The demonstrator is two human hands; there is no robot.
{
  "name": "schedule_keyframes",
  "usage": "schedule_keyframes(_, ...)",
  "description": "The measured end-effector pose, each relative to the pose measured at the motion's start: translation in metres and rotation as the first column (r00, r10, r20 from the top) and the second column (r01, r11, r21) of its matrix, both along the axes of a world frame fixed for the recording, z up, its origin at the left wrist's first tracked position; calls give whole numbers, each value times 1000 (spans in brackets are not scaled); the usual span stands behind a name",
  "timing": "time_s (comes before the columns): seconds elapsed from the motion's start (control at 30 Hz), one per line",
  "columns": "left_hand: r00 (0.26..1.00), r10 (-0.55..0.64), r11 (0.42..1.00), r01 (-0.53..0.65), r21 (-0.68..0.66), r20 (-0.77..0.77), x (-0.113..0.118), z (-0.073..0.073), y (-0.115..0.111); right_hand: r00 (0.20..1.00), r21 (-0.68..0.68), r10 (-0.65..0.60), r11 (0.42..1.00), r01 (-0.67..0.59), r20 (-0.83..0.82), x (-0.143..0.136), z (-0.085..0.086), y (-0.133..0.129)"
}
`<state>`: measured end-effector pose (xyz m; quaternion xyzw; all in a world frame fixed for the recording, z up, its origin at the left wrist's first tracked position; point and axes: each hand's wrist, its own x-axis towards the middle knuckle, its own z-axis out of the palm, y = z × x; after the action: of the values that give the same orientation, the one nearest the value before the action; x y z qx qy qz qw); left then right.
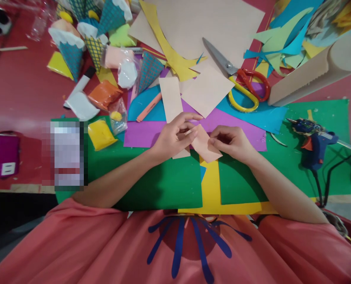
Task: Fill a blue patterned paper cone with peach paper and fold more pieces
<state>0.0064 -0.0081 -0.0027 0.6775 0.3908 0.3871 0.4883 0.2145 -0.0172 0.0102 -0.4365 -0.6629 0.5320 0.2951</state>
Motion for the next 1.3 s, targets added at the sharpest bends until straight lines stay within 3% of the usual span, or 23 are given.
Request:
schedule_keyframes(0.13, 1000, 12, 1000, -12, 21, 1, 0, 1, -1, 996, -23, 86, 996, -86, 6, -2, 3, -3)
schedule_keyframes(0.33, 994, -58, 992, 67, -103, 88, 0, -2, 2, 978, -118, -160, 982, 144, -137, -5, -1, -7)
schedule_keyframes(0.47, 994, -50, 993, 60, -102, 99, 1, -6, 3, 960, -139, -216, 971, 193, -179, -5, -4, -6)
schedule_keyframes(0.73, 1000, 25, 996, -23, -90, 19, -1, -4, 4, 957, -167, -218, 968, 188, -189, -6, -1, -3)
schedule_keyframes(1.3, 995, 72, 996, -68, -63, 65, -2, -6, 7, 974, -184, -144, 976, 112, -173, -4, -1, -4)
